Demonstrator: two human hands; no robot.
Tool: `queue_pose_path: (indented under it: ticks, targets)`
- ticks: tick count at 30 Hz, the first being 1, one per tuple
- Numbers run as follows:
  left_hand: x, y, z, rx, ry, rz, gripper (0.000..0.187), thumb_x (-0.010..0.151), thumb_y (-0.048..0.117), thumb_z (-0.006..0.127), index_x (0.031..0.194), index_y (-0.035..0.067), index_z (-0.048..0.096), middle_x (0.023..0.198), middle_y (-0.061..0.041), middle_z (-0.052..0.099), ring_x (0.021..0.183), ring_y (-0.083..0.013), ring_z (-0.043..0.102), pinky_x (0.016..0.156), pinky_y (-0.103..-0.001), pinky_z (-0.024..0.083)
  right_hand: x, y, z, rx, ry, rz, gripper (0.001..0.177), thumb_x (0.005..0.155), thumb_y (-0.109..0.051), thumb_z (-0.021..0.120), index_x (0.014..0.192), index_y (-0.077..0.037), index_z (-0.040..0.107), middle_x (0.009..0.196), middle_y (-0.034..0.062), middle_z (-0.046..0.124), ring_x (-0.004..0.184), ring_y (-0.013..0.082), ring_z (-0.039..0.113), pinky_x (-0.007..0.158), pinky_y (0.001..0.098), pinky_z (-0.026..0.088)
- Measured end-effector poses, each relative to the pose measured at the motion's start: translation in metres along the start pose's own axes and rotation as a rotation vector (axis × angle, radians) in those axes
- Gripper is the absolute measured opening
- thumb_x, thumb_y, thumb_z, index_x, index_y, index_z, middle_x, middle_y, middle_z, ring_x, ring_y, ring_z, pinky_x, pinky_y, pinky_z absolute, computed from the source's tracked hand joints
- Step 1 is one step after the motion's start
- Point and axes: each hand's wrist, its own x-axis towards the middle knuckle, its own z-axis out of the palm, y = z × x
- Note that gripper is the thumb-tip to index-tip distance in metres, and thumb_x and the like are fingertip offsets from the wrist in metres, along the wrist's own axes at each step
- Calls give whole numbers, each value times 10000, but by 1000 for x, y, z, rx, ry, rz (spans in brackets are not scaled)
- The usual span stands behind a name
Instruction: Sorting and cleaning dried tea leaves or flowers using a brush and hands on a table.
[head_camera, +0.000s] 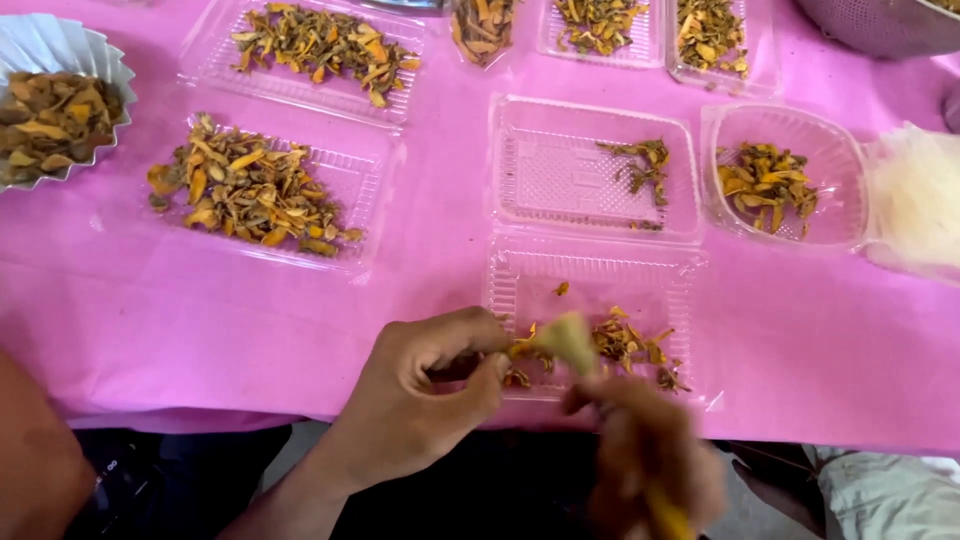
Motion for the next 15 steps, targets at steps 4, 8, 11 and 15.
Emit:
queue_pose_path:
  ticks: [4,8,11,15]
  targets:
    - [-2,-1,-2,57,-22,40,151,967,61,603,827,105,640,733,67,530,618,-23,402,543,-225,324,-1,-25,-26,-295,-115,117,194,1060,-9,390,1213,40,499,647,34,481,689,84,669,608,108,441]
    - [3,12,1,31,-66,15,176,970,91,585,848,119,709,751,70,622,599,-8,393,524,-206,313,-11,-32,-25,33,-190,377,209,824,-92,733,1022,-83,798,813,64,676,714,162,590,722,330,481]
    - [0,6,-1,45,-59,27,188,944,31,579,819,109,696,734,67,599,575,-10,367,513,-206,301,19,-28,-29,-272,-267,155,207,940,-145,581,1068,-56,717,785,53,643,657,112,603,659,198,510]
    - [1,1,-1,61,-61,42,158,947,45,586,804,109,603,730,64,487,642,-29,414,568,-225,345,35,-33,-26,-518,-97,-97,257,1034,-127,475,1029,41,669,1013,198,728,877,217,760,844,261,561]
